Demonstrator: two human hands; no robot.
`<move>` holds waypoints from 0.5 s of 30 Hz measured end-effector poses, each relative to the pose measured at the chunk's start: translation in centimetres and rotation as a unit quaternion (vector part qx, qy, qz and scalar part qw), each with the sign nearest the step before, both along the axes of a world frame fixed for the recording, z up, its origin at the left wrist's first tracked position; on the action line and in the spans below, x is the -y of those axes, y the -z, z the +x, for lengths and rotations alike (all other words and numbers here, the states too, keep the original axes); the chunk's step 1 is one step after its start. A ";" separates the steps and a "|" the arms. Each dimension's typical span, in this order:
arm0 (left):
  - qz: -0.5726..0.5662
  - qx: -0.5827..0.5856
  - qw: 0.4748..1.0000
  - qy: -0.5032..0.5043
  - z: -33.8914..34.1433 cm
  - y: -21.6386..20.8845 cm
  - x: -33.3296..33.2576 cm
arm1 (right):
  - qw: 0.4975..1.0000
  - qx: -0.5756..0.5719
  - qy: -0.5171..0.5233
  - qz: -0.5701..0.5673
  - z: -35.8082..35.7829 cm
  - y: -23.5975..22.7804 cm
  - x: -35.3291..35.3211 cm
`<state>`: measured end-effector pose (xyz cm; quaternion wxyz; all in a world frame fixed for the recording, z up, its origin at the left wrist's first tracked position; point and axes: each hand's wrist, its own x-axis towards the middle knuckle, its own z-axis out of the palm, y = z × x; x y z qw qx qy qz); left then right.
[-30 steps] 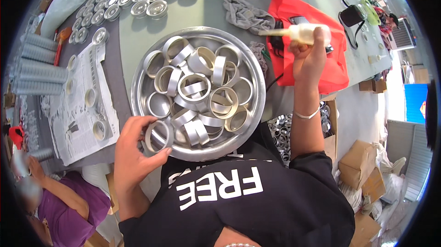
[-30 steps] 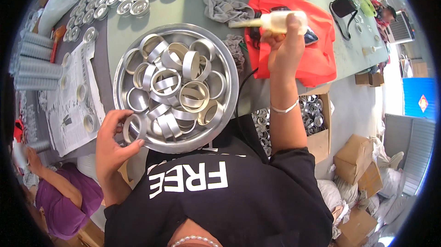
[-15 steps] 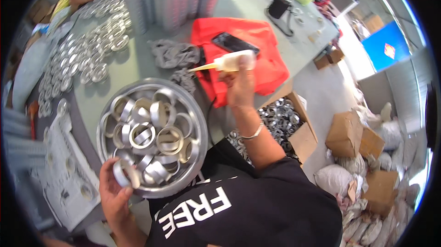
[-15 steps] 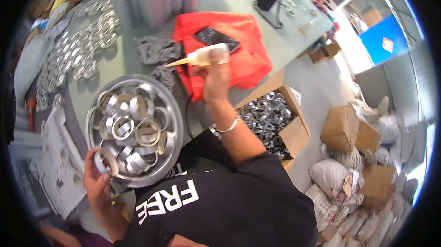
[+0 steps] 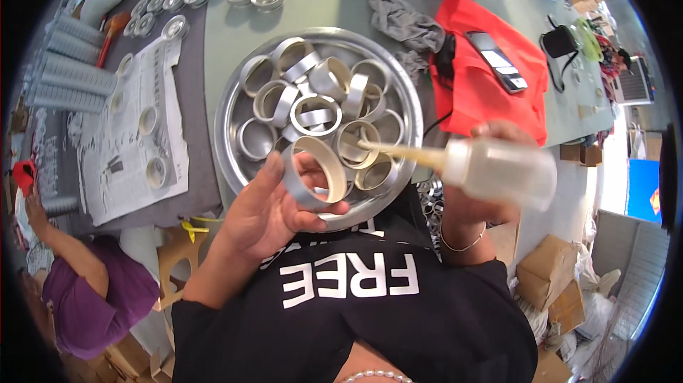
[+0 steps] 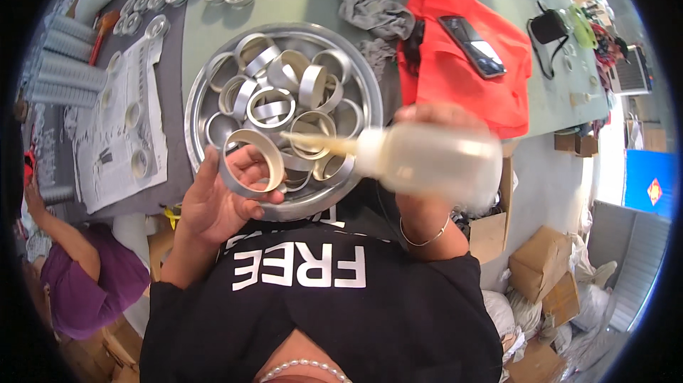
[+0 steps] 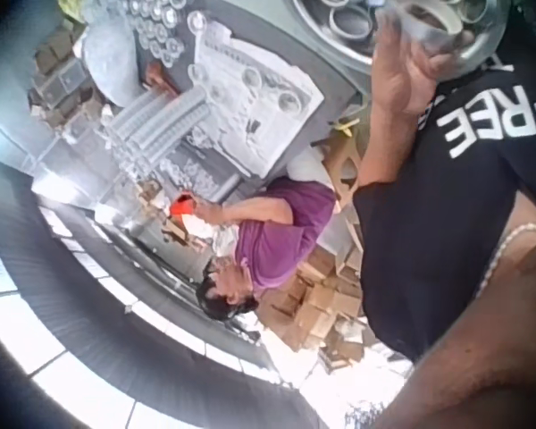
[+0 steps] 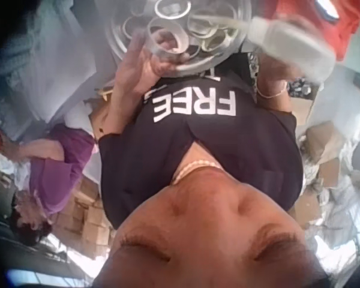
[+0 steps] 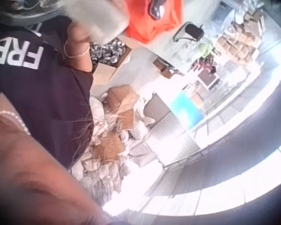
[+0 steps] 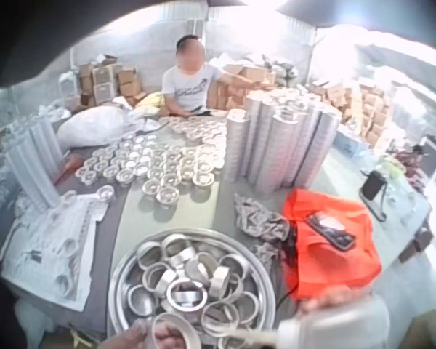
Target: The person applies glue from a squeeze bottle to the inner edges of metal rings. They pick up each ring from a metal bowl, apply the adhesive, and place the ring onto a newspaper-covered surface. The process is repeated for multiple rings throughout the clip.
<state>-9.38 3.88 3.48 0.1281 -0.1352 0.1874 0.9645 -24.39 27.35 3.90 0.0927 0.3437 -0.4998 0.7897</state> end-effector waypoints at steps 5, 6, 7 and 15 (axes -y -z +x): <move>0.083 0.044 0.995 0.043 0.2 -0.3 -0.7 | 0.950 -0.232 -0.149 0.144 1.3 -2.7 0.6; 0.100 0.044 0.993 0.042 0.5 0.4 -0.8 | 0.945 -0.248 -0.147 0.154 1.4 -2.7 0.7; 0.096 0.045 0.993 0.044 0.7 0.4 -0.9 | 0.939 -0.264 -0.146 0.163 1.6 -2.5 0.9; -0.046 0.010 0.998 0.028 0.8 -0.1 -1.1 | 0.930 -0.305 -0.117 0.168 1.7 -2.0 1.7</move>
